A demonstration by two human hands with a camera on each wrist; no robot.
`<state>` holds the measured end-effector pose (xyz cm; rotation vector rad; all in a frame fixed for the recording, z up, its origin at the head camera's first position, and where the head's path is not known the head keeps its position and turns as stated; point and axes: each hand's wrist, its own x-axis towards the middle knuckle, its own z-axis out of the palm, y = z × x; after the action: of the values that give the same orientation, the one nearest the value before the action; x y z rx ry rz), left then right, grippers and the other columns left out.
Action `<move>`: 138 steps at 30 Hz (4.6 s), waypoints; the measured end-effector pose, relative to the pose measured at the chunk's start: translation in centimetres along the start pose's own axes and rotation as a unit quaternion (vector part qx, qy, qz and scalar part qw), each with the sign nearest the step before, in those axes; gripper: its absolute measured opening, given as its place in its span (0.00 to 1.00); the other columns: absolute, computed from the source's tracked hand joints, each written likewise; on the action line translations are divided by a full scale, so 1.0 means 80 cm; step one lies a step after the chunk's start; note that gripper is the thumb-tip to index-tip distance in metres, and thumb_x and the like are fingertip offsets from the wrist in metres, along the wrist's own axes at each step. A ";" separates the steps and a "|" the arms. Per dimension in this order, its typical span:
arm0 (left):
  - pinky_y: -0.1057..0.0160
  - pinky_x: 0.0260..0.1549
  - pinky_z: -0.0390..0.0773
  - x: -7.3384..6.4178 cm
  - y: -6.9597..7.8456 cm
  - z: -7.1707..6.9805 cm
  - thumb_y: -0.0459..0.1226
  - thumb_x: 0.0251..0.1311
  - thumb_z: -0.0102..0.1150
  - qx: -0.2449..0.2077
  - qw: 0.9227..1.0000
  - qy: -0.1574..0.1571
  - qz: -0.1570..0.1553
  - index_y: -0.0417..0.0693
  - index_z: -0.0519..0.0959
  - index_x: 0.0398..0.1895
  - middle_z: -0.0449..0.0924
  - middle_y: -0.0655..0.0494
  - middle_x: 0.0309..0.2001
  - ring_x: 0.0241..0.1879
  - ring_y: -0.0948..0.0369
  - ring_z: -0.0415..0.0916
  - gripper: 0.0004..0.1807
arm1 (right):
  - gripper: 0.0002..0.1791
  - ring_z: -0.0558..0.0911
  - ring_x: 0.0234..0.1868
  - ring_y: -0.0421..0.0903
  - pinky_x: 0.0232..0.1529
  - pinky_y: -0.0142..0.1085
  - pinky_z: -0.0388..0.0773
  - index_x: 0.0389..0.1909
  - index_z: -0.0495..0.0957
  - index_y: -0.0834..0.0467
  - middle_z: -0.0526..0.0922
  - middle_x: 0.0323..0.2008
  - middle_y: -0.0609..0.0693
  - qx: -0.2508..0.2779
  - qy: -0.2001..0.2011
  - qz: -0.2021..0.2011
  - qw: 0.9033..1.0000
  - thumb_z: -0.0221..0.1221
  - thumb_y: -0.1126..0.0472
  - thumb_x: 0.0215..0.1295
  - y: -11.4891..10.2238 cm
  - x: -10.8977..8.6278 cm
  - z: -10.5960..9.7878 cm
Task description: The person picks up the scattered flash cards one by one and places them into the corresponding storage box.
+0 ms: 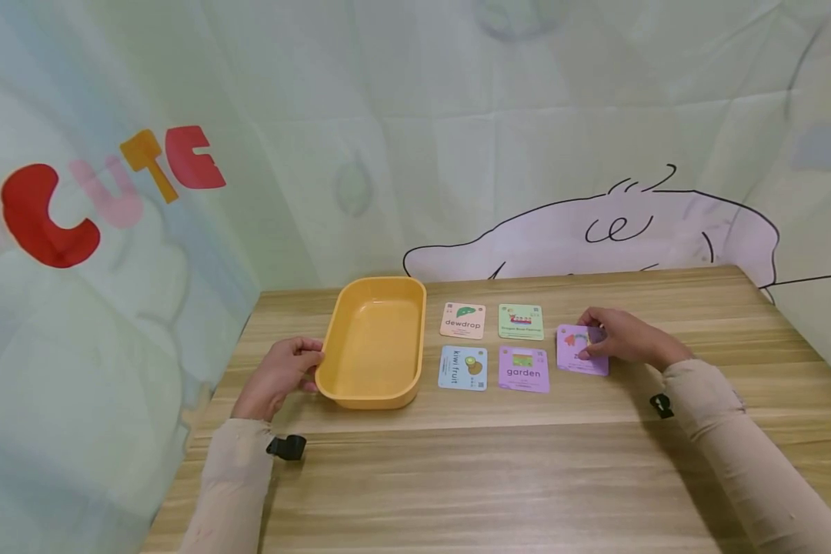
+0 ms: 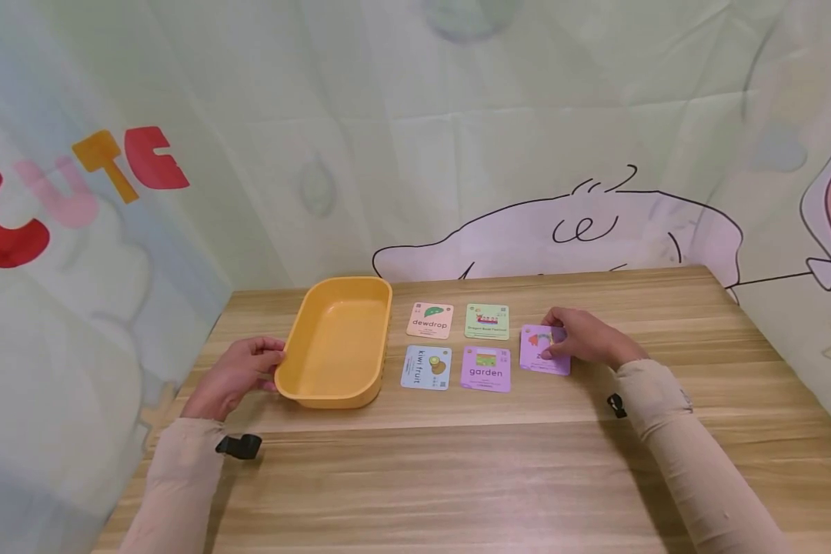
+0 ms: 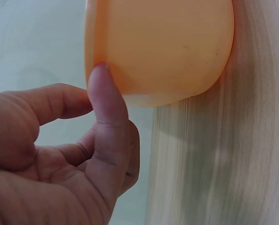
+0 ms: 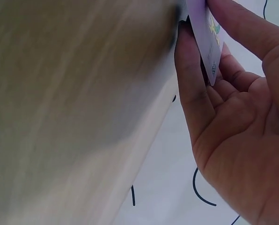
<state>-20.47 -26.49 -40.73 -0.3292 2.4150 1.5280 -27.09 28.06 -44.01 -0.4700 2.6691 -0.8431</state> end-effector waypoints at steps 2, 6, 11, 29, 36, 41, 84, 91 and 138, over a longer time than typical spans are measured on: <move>0.58 0.36 0.87 0.000 0.000 0.000 0.37 0.78 0.49 -0.001 1.000 0.000 -0.001 0.33 0.70 0.64 0.76 0.42 0.52 0.34 0.58 0.78 0.19 | 0.25 0.75 0.46 0.51 0.48 0.42 0.70 0.51 0.75 0.64 0.79 0.46 0.57 0.007 -0.001 -0.005 1.000 0.74 0.57 0.58 -0.001 -0.001 0.000; 0.58 0.36 0.87 0.000 0.000 0.000 0.37 0.77 0.49 -0.002 1.000 0.000 -0.003 0.33 0.70 0.64 0.76 0.42 0.52 0.34 0.58 0.78 0.19 | 0.24 0.75 0.48 0.52 0.53 0.46 0.71 0.52 0.75 0.64 0.80 0.47 0.57 0.012 0.001 -0.015 1.000 0.72 0.59 0.60 -0.001 -0.004 0.000; 0.58 0.35 0.87 -0.001 0.001 0.000 0.37 0.77 0.49 -0.001 1.000 0.000 -0.002 0.33 0.71 0.63 0.76 0.42 0.52 0.34 0.58 0.78 0.19 | 0.22 0.76 0.48 0.51 0.55 0.48 0.72 0.53 0.74 0.65 0.81 0.46 0.55 0.010 0.004 -0.028 1.000 0.69 0.61 0.63 0.001 -0.006 0.001; 0.61 0.33 0.86 -0.001 -0.001 0.000 0.37 0.77 0.49 0.001 1.000 0.001 -0.008 0.34 0.70 0.64 0.75 0.42 0.53 0.37 0.57 0.78 0.19 | 0.20 0.74 0.45 0.50 0.46 0.38 0.72 0.52 0.74 0.63 0.79 0.43 0.54 0.038 0.014 -0.024 0.999 0.69 0.60 0.65 0.002 -0.015 0.002; 0.61 0.33 0.86 -0.002 0.000 0.001 0.37 0.77 0.50 -0.002 1.000 0.004 -0.006 0.34 0.71 0.63 0.75 0.42 0.52 0.36 0.57 0.78 0.18 | 0.19 0.73 0.43 0.49 0.41 0.34 0.71 0.51 0.74 0.62 0.79 0.41 0.52 0.055 0.019 -0.029 0.998 0.69 0.63 0.63 0.004 -0.016 0.002; 0.62 0.34 0.86 -0.002 0.001 0.001 0.37 0.77 0.51 -0.002 1.000 0.005 -0.009 0.34 0.71 0.62 0.75 0.42 0.52 0.36 0.57 0.78 0.18 | 0.18 0.73 0.43 0.49 0.41 0.33 0.71 0.51 0.74 0.62 0.79 0.41 0.53 0.062 0.020 -0.033 0.997 0.68 0.64 0.64 0.007 -0.016 0.003; 0.62 0.34 0.86 0.002 -0.002 0.000 0.37 0.77 0.49 -0.006 1.000 0.005 -0.009 0.35 0.71 0.63 0.74 0.41 0.54 0.37 0.56 0.78 0.18 | 0.16 0.76 0.44 0.49 0.42 0.32 0.74 0.49 0.74 0.63 0.81 0.43 0.54 0.105 0.001 -0.020 0.994 0.67 0.63 0.65 0.002 -0.025 0.000; 0.62 0.35 0.86 0.001 -0.002 0.000 0.37 0.77 0.49 -0.007 1.000 0.005 -0.007 0.35 0.71 0.62 0.75 0.42 0.54 0.38 0.56 0.78 0.18 | 0.15 0.76 0.43 0.48 0.41 0.32 0.73 0.49 0.75 0.62 0.82 0.42 0.53 0.107 0.003 -0.029 0.994 0.67 0.62 0.66 0.002 -0.027 0.001; 0.62 0.34 0.87 -0.001 -0.001 0.001 0.36 0.77 0.50 -0.011 1.000 0.003 -0.003 0.34 0.71 0.62 0.76 0.43 0.52 0.37 0.58 0.78 0.18 | 0.12 0.75 0.39 0.46 0.39 0.32 0.73 0.50 0.75 0.63 0.79 0.38 0.53 0.095 0.026 -0.038 0.994 0.62 0.63 0.70 0.008 -0.030 0.003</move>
<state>-20.35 -26.48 -40.78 -0.3441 2.4006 1.5552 -24.95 29.39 -44.10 -0.5115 2.5965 -1.1344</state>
